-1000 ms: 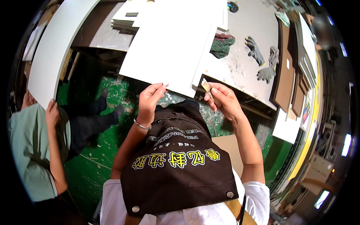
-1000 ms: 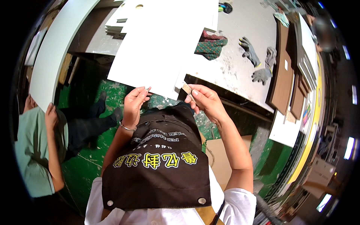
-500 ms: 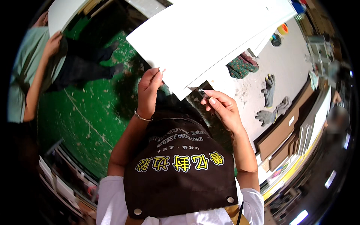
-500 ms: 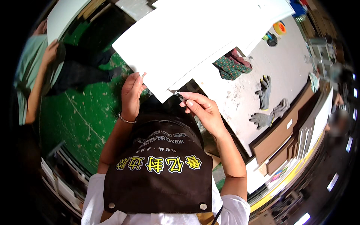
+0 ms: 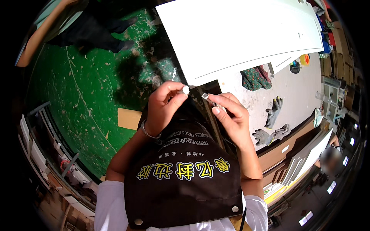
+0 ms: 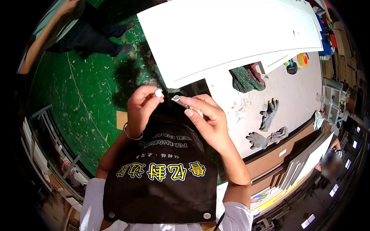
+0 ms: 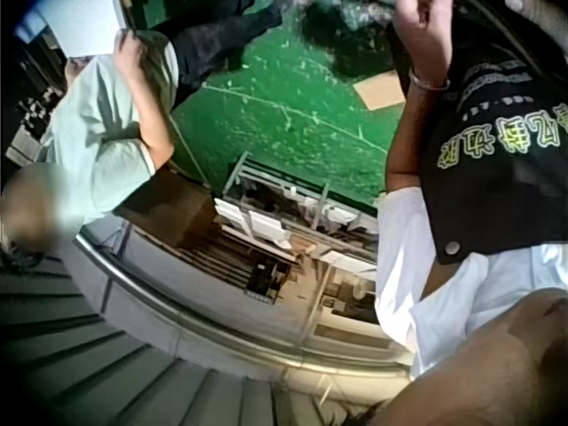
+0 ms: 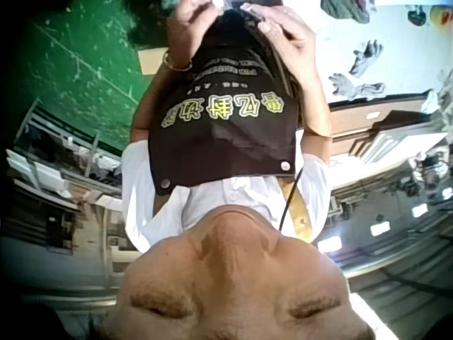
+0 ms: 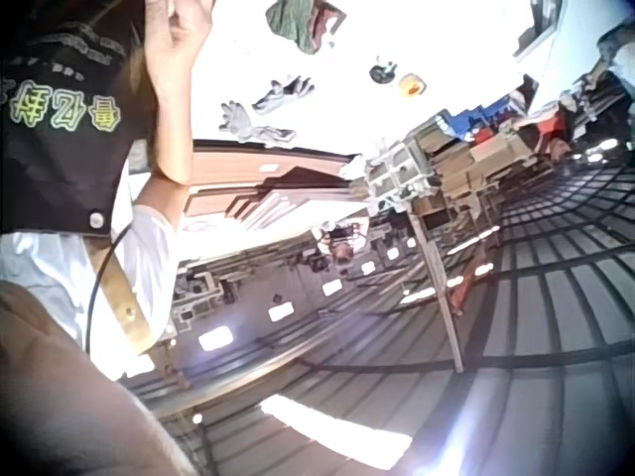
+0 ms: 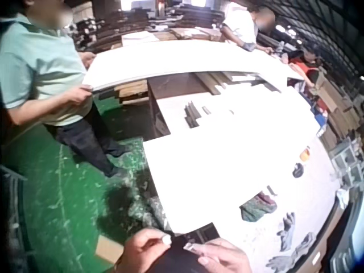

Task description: The person uses a utility knife to trim the edges of a white cabinet door, then wipes the surface with a cloth. They proceed to attach small white plastic feet to the bottom corners of the door using a screwdriver. Other workers are visible in the background handling similar furniture parts.

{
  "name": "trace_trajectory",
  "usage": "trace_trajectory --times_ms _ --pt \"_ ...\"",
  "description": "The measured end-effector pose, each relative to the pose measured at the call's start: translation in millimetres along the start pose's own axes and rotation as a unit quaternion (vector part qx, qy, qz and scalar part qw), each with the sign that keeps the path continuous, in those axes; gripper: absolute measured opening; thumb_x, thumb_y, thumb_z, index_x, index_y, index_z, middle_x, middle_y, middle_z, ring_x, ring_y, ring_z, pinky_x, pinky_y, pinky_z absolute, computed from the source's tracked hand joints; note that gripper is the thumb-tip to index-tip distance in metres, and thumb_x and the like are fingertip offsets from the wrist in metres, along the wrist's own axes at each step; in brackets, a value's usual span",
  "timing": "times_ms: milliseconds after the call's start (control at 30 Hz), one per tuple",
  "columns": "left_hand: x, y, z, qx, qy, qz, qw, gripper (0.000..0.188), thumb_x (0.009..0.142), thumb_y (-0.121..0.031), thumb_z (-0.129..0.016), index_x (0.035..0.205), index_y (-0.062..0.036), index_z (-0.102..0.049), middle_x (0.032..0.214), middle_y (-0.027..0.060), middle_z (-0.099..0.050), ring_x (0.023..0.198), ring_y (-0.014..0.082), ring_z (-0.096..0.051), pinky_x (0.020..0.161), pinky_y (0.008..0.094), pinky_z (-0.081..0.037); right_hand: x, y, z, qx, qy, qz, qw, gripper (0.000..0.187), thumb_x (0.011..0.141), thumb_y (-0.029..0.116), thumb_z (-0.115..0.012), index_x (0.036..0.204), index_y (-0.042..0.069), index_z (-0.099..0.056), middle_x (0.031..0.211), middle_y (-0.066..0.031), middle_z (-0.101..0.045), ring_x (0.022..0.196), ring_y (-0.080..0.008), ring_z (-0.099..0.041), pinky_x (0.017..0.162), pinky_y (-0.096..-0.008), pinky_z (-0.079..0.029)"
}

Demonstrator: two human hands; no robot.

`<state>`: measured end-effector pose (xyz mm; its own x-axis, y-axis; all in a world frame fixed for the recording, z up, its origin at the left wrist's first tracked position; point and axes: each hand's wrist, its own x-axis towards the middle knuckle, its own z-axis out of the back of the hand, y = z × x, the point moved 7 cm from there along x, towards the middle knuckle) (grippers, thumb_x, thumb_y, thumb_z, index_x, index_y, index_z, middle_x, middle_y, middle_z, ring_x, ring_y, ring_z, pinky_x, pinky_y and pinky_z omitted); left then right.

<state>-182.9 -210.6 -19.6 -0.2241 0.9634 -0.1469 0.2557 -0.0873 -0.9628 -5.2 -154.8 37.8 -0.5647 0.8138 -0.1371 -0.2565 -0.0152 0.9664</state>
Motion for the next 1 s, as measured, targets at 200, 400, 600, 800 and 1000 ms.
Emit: trace_trajectory --times_ms 200,400,600,800,1000 --pt "-6.8 -12.5 -7.3 0.015 0.048 -0.044 0.998 0.016 0.087 0.007 -0.058 0.102 0.0022 -0.056 0.094 0.0052 -0.054 0.085 0.0102 -0.052 0.077 0.0238 -0.042 3.7 46.4 -8.9 -0.226 -0.033 0.154 0.961 0.036 0.078 -0.004 -0.066 0.112 0.008 -0.070 0.086 -0.0052 -0.055 0.071 -0.0178 -0.054 0.058 -0.0275 -0.045" --pt "-3.2 -17.5 -9.4 0.117 0.110 -0.016 0.987 0.008 0.086 0.002 -0.061 0.094 0.0012 -0.059 0.086 0.0022 -0.056 0.078 0.0084 -0.052 0.071 0.0226 -0.042 3.3 55.4 -24.0 -0.449 -0.004 0.252 0.857 0.040 0.066 0.008 -0.071 0.106 0.010 -0.073 0.088 -0.0036 -0.055 0.070 -0.0176 -0.053 0.054 -0.0305 -0.044" --pt "3.4 13.2 16.5 -0.086 0.008 0.171 0.982 0.012 0.090 -0.007 -0.053 0.097 -0.0023 -0.061 0.073 0.0003 -0.055 0.071 0.0064 -0.051 0.068 0.0219 -0.042 40.1 16.9 29.5 -0.348 -0.051 0.171 0.920 0.035 0.076 0.003 -0.072 0.110 0.010 -0.071 0.088 -0.0071 -0.060 0.078 -0.0240 -0.057 0.066 -0.0320 -0.047" --pt "9.9 33.7 19.0 -0.073 -0.067 0.166 0.981 0.024 0.099 -0.015 -0.050 0.117 -0.0025 -0.058 0.116 0.0042 -0.062 0.105 0.0111 -0.059 0.083 0.0251 -0.046 49.6 -8.6 10.7 -0.256 0.013 0.092 0.962 0.033 0.078 -0.002 -0.069 0.107 0.011 -0.072 0.091 -0.0070 -0.060 0.081 -0.0234 -0.058 0.069 -0.0313 -0.047" --pt "24.6 35.6 11.8 -0.055 -0.032 0.150 0.987 0.026 0.098 -0.016 -0.051 0.118 -0.0003 -0.059 0.109 0.0036 -0.064 0.100 0.0102 -0.059 0.083 0.0261 -0.047 58.4 -1.2 2.9 -0.301 0.052 0.111 0.946 0.035 0.078 -0.006 -0.069 0.109 0.011 -0.072 0.092 -0.0049 -0.055 0.081 -0.0174 -0.055 0.070 -0.0264 -0.046"
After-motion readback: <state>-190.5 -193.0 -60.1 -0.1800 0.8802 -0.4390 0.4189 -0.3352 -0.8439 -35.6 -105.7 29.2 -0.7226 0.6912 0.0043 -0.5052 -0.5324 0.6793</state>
